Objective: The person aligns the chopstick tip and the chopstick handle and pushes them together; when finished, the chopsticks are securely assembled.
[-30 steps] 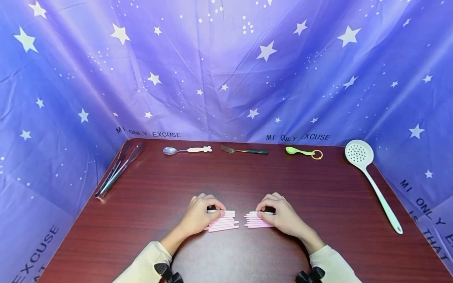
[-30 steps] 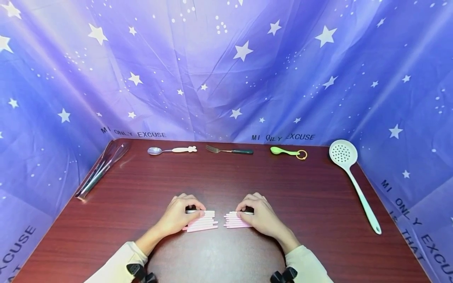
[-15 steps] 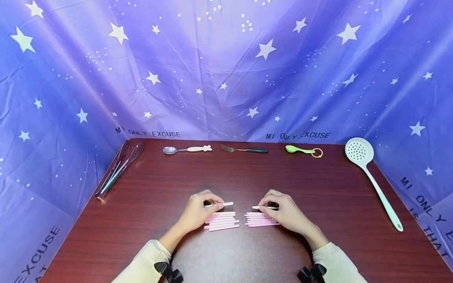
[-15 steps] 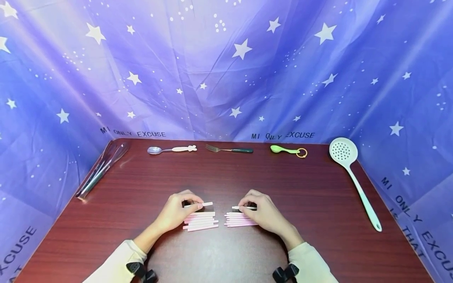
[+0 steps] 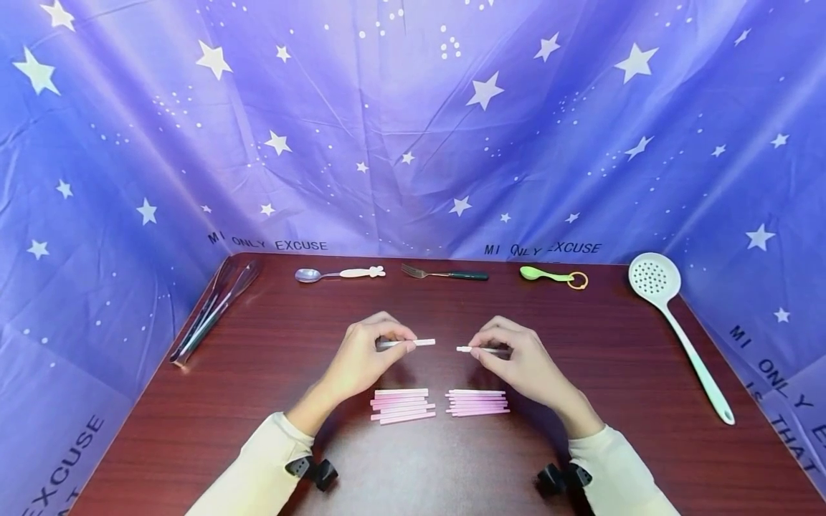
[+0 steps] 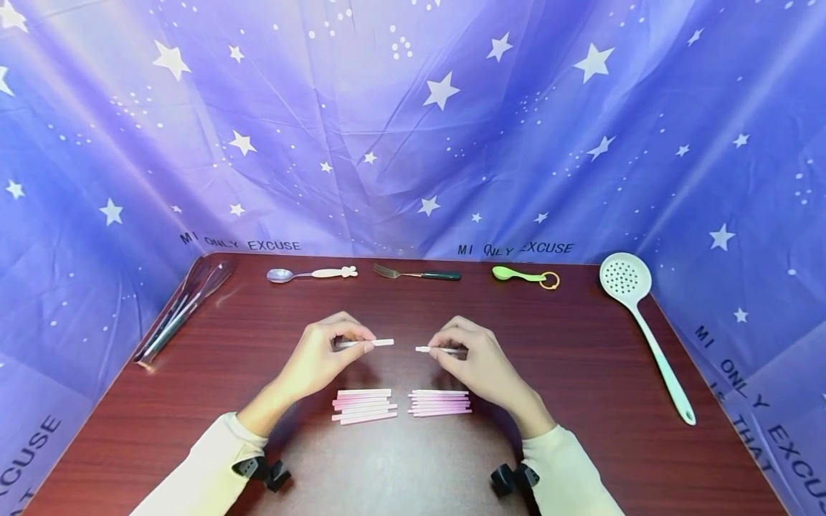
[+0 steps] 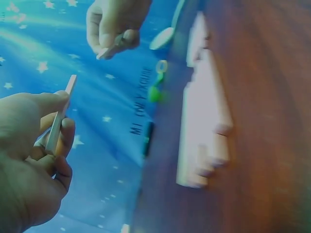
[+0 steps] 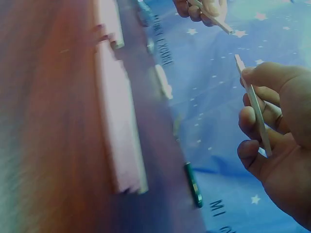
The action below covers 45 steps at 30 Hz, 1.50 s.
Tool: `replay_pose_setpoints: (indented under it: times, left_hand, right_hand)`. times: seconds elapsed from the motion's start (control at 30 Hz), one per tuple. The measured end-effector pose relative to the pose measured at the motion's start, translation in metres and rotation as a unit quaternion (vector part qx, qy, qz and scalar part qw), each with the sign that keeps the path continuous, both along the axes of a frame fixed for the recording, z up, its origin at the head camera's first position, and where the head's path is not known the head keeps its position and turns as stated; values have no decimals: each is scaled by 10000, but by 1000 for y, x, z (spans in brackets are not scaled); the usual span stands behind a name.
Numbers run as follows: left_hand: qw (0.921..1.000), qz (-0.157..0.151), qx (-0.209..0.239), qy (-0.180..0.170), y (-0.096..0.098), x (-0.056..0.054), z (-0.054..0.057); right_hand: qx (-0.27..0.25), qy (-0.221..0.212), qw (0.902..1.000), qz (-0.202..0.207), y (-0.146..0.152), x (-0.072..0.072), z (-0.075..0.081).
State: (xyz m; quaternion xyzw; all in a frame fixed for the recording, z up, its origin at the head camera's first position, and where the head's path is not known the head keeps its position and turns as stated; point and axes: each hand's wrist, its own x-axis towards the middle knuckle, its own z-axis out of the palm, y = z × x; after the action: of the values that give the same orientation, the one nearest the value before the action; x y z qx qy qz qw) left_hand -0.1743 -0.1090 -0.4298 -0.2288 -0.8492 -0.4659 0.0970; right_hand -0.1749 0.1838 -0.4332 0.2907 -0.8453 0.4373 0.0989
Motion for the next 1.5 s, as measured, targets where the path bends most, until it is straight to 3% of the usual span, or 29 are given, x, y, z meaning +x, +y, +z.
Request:
replay_pose_setpoints:
  times: [0.17,0.33,0.8,1.5]
  left_hand:
    - [9999,-66,91,84,5,-4,14]
    - [9998,-44,115,169,7,-4,17]
    - [9996,-162,145,177,5,-1,19]
    - [9991,-378,56,206,8,-1,13]
  right_hand:
    - [-354,201,9992,19,-5,-6,13]
    - [-518,223,9984,1,-8,-5,20]
    - [-555,297,9979,139,-14,-3,24]
    - [-386,186,9986,325,-20,-3,19]
